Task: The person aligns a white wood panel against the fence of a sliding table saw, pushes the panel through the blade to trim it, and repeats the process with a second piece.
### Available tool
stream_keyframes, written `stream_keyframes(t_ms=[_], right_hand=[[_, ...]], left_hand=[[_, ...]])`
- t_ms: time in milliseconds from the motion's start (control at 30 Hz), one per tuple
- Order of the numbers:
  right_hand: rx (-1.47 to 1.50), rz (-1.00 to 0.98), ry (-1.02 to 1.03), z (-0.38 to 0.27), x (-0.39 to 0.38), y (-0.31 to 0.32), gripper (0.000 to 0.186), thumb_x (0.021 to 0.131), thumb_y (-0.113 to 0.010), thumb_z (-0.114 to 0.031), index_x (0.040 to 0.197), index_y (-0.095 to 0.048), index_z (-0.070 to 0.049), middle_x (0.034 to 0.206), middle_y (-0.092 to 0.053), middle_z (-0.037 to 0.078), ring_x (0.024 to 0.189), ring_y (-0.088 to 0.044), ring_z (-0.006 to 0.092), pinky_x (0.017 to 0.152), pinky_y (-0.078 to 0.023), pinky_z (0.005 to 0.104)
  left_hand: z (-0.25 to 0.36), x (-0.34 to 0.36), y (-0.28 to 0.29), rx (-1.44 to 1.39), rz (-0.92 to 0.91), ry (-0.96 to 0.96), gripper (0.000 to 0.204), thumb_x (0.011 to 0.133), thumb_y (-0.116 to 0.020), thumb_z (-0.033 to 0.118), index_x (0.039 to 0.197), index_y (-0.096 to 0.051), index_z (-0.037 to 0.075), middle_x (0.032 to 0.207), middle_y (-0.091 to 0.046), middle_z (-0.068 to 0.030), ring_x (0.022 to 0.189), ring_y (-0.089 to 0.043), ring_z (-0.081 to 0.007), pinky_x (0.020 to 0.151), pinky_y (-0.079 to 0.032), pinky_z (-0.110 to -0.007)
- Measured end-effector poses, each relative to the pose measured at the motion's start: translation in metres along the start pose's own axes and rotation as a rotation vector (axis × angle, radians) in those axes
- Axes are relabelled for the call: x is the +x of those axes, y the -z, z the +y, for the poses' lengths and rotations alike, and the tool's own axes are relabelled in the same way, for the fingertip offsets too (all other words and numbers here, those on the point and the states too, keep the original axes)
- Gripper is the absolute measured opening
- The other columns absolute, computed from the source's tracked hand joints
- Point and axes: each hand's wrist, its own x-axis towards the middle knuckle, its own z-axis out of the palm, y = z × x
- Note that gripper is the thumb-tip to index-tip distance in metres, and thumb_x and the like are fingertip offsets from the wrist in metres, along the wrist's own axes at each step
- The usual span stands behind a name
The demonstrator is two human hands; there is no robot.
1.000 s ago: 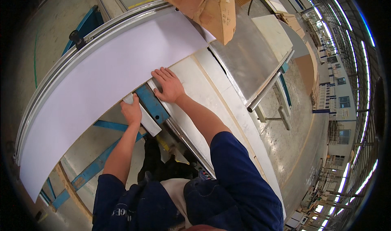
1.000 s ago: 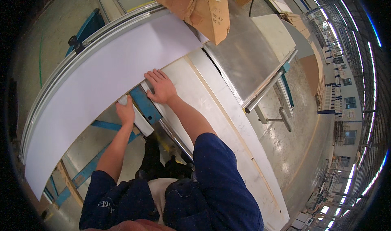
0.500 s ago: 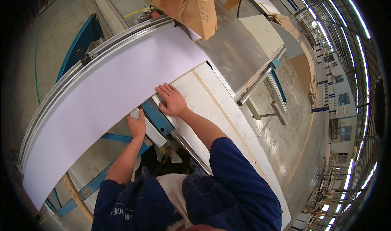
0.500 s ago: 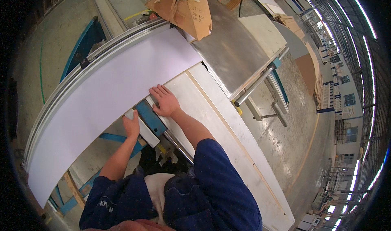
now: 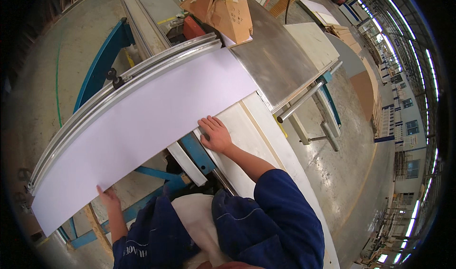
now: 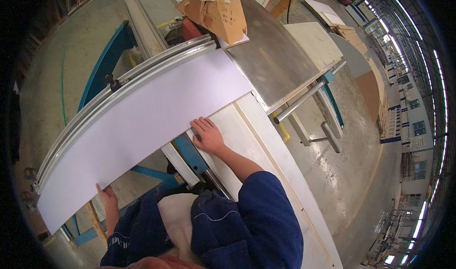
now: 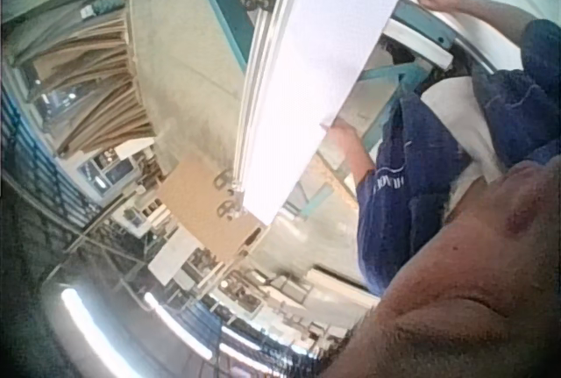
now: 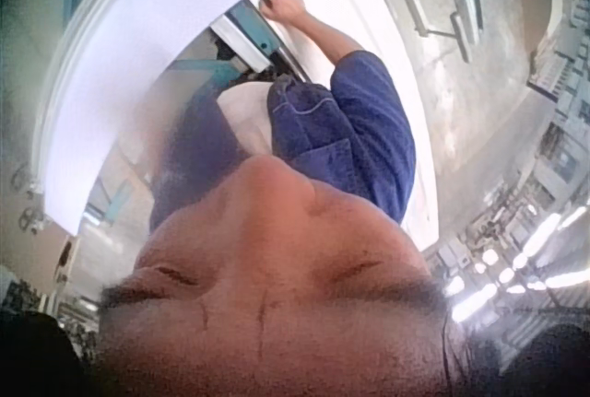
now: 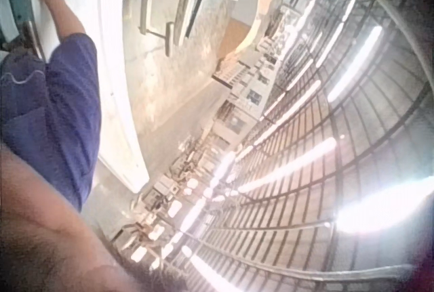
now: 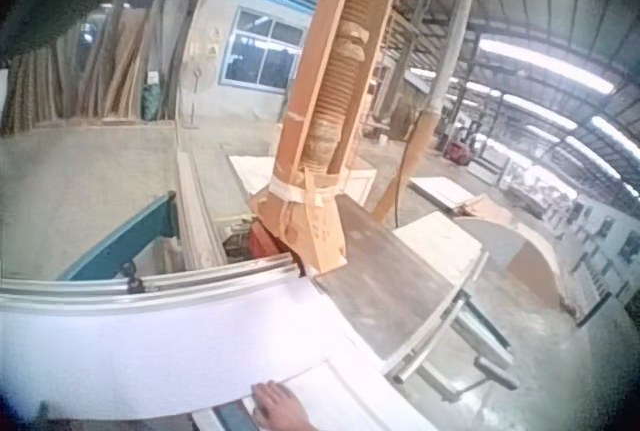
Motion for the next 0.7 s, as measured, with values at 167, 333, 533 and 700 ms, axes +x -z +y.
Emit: stream_keyframes(t_ms=[167,333,533,700], right_hand=[[-0.052,0.021,0.005,-0.038,-0.06,0.022,0.059,0.087,-0.07,-0.021,0.143,-0.059,-0.004,0.145,-0.062,0.016,0.137,-0.056,0.0391,0.121,-0.04,0.0512],[-0.016,0.015,0.05,-0.051,-0.1,0.013,0.061,0.085,-0.072,-0.021,0.142,-0.06,-0.006,0.143,-0.063,0.017,0.136,-0.057,0.0376,0.122,-0.04,0.0503],[-0.002,0.001,0.099,-0.054,-0.107,0.012,0.066,0.083,-0.072,-0.023,0.145,-0.058,-0.005,0.144,-0.062,0.018,0.137,-0.057,0.0376,0.123,-0.04,0.0503],[0.014,0.0,0.084,-0.05,-0.11,0.008,0.071,0.084,-0.072,-0.027,0.148,-0.055,-0.004,0.146,-0.06,0.019,0.139,-0.055,0.038,0.124,-0.038,0.0507]], left_hand=[[0.046,0.018,0.05,-0.14,0.179,0.068,0.06,0.108,-0.057,0.048,0.152,-0.05,0.008,0.149,-0.056,-0.0095,0.134,-0.053,-0.0304,0.116,-0.045,-0.045],[0.05,0.041,0.136,0.241,0.305,0.035,0.087,0.098,-0.042,0.081,0.145,-0.061,0.01,0.14,-0.064,-0.0051,0.124,-0.059,-0.0256,0.106,-0.046,-0.039],[0.034,0.032,0.125,0.263,0.223,0.129,0.096,0.093,-0.038,0.089,0.143,-0.063,0.011,0.145,-0.065,-0.0031,0.126,-0.061,-0.0246,0.108,-0.048,-0.039],[-0.032,0.031,0.06,0.16,0.249,0.226,0.091,0.098,-0.035,0.084,0.147,-0.061,0.011,0.151,-0.062,-0.0028,0.135,-0.058,-0.0246,0.113,-0.046,-0.039]])
